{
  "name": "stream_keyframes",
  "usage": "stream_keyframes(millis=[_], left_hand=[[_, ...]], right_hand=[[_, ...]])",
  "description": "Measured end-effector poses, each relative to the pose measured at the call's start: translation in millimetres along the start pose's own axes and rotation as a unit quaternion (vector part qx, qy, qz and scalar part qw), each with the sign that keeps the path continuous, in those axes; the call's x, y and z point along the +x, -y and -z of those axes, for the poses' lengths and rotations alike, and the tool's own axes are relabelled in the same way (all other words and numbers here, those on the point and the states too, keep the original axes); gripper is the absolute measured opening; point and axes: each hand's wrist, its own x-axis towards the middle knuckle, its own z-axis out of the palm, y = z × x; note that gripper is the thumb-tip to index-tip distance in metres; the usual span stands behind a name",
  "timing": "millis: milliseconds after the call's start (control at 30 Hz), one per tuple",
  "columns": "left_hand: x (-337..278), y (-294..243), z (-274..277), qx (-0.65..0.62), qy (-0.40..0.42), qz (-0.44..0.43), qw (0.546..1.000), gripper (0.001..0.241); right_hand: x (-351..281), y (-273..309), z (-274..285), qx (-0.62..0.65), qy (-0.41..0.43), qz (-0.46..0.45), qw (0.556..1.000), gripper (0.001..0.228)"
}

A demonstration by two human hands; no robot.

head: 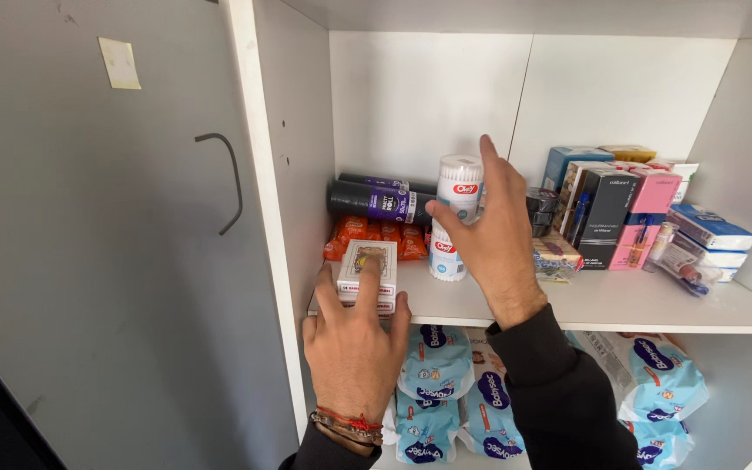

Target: The person picks up various grocery and personal care items from a shelf and places them into a cardboard box on the floor.

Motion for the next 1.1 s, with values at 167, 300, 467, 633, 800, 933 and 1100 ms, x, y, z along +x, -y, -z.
stream_keyframes(millis=[167,300,467,633,800,933,1100], left_hand=[[-1.4,-0.9,7.5,-0.041,0.042,0.021,0.998,0.065],[-2.0,3.3,4.1,-0.096,0.104,0.048,0.989,0.069],[-5.3,2.5,17.1,-0.114,0.081,0.04,0.989,0.062],[-14.7,-5.3,36.8,-0.19,0.068,0.024,0.979,0.061],[-20.9,-19.7,57.9,-0.231,-0.003,0.007,0.973,0.048],[-21.5,-38.1,67.4,-0.3,-0.021,-0.003,0.954,0.05],[-37.2,-62.3,62.5,-0.52,0.056,0.059,0.851,0.057]], right_hand=[[-0.6,-3.5,-7.4,-0.018,0.024,-0.04,0.999,0.09],[-10.4,16.4,10.9,0.02,-0.022,0.034,0.999,0.079],[-48.7,51.9,41.1,0.12,-0.029,0.037,0.992,0.079],[-91.3,42.8,52.6,0.186,-0.024,-0.044,0.981,0.084],[-121.6,25.9,79.2,0.218,-0.022,-0.066,0.973,0.087],[-138.2,15.8,100.6,0.201,-0.019,-0.075,0.977,0.086],[-170.9,-7.0,137.8,0.203,-0.04,-0.168,0.964,0.093]])
